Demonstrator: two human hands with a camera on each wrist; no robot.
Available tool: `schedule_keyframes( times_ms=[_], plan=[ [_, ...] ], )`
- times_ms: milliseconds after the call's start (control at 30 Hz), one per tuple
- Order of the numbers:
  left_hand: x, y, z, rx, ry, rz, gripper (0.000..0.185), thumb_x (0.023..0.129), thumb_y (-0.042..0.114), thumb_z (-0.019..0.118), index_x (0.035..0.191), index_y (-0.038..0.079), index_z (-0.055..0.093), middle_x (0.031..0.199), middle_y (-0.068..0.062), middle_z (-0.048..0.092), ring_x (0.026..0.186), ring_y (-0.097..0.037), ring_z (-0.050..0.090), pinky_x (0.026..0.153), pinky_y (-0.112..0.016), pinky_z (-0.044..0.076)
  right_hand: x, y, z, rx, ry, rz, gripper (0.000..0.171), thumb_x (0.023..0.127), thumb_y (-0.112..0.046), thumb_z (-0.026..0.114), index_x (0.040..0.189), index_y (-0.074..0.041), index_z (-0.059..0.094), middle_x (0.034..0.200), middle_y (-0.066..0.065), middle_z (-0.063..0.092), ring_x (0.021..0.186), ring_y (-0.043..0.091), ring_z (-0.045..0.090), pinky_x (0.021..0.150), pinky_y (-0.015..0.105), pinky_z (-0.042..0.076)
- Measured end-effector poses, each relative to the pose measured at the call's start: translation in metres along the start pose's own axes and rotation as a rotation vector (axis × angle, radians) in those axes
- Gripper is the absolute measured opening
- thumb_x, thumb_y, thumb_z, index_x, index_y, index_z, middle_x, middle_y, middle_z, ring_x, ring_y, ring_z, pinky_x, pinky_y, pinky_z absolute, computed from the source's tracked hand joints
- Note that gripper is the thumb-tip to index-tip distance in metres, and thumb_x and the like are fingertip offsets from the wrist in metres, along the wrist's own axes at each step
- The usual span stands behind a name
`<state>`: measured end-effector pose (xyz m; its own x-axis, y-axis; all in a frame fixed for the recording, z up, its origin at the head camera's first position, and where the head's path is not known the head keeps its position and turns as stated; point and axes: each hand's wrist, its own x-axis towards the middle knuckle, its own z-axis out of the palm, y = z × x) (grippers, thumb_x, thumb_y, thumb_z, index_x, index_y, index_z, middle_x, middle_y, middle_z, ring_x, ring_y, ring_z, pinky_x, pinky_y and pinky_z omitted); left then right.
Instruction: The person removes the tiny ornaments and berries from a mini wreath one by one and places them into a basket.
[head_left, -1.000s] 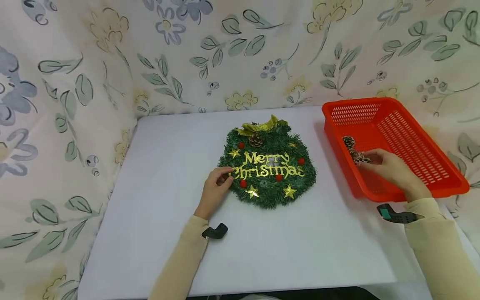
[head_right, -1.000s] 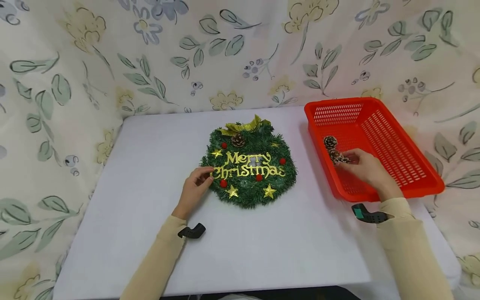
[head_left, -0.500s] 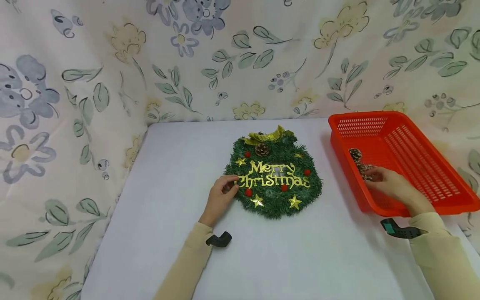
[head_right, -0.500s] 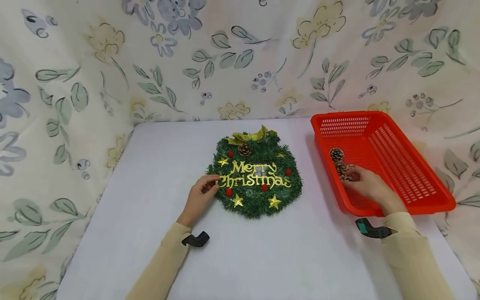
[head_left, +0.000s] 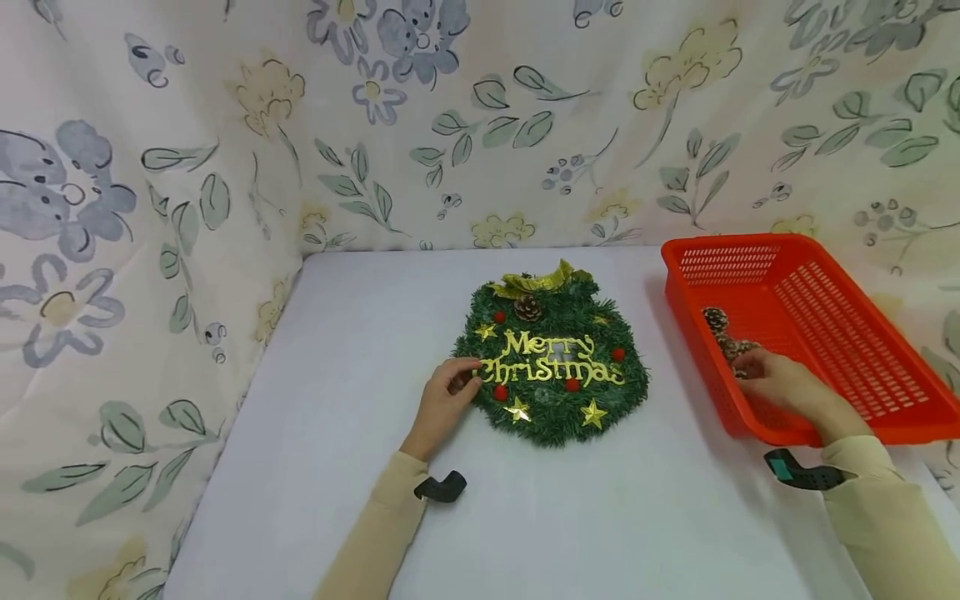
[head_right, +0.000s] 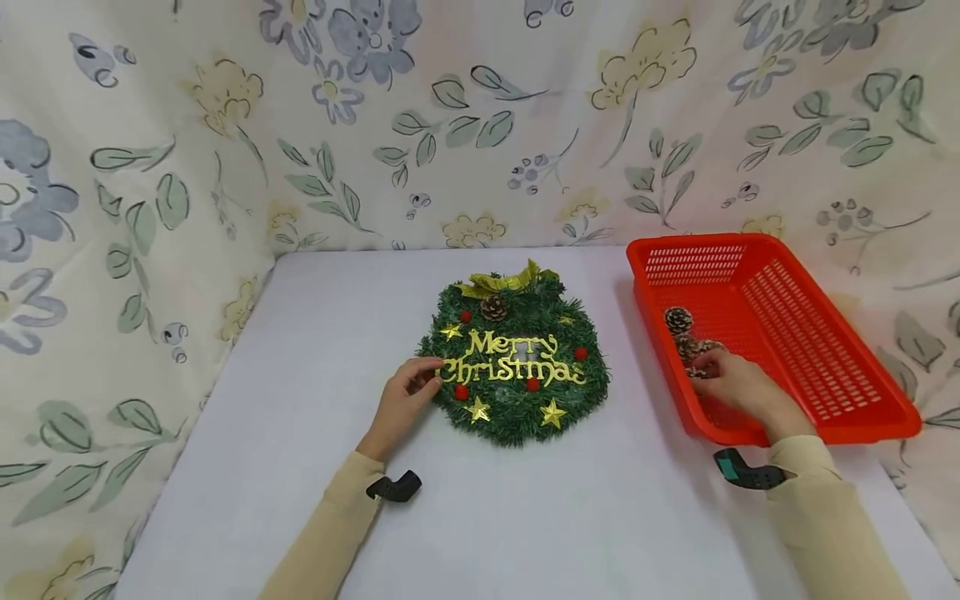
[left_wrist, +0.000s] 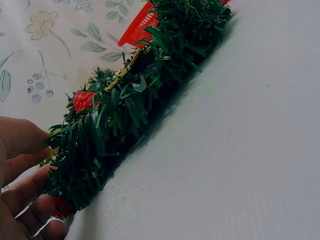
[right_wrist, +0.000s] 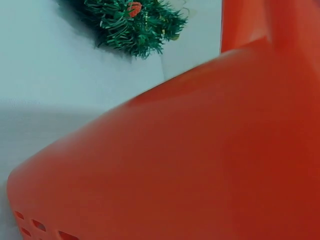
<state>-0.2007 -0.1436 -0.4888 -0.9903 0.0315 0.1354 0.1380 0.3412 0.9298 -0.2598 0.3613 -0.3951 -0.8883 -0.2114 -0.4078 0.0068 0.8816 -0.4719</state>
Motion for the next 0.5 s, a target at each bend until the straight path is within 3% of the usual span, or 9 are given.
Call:
schedule_keyframes(
  times_ms=[500],
  plan=[
    [0.0038,-0.0021,0.0021,0.032,0.020,0.065,0.030,0.099,0.018,0.066,0.129,0.016,0.067,0.122,-0.005,0.063,0.091,-0.014,0.047,0.077,-0.025,0.041,-0.0005,0.0005,0.0005,-0.004,0.023,-0.006,0.063,0.099,-0.042,0.062,0.134,0.009,0.048,0.125,0.035,0.059,0.103,0.039,0.058,0.079,0.042,0.051]
  ],
)
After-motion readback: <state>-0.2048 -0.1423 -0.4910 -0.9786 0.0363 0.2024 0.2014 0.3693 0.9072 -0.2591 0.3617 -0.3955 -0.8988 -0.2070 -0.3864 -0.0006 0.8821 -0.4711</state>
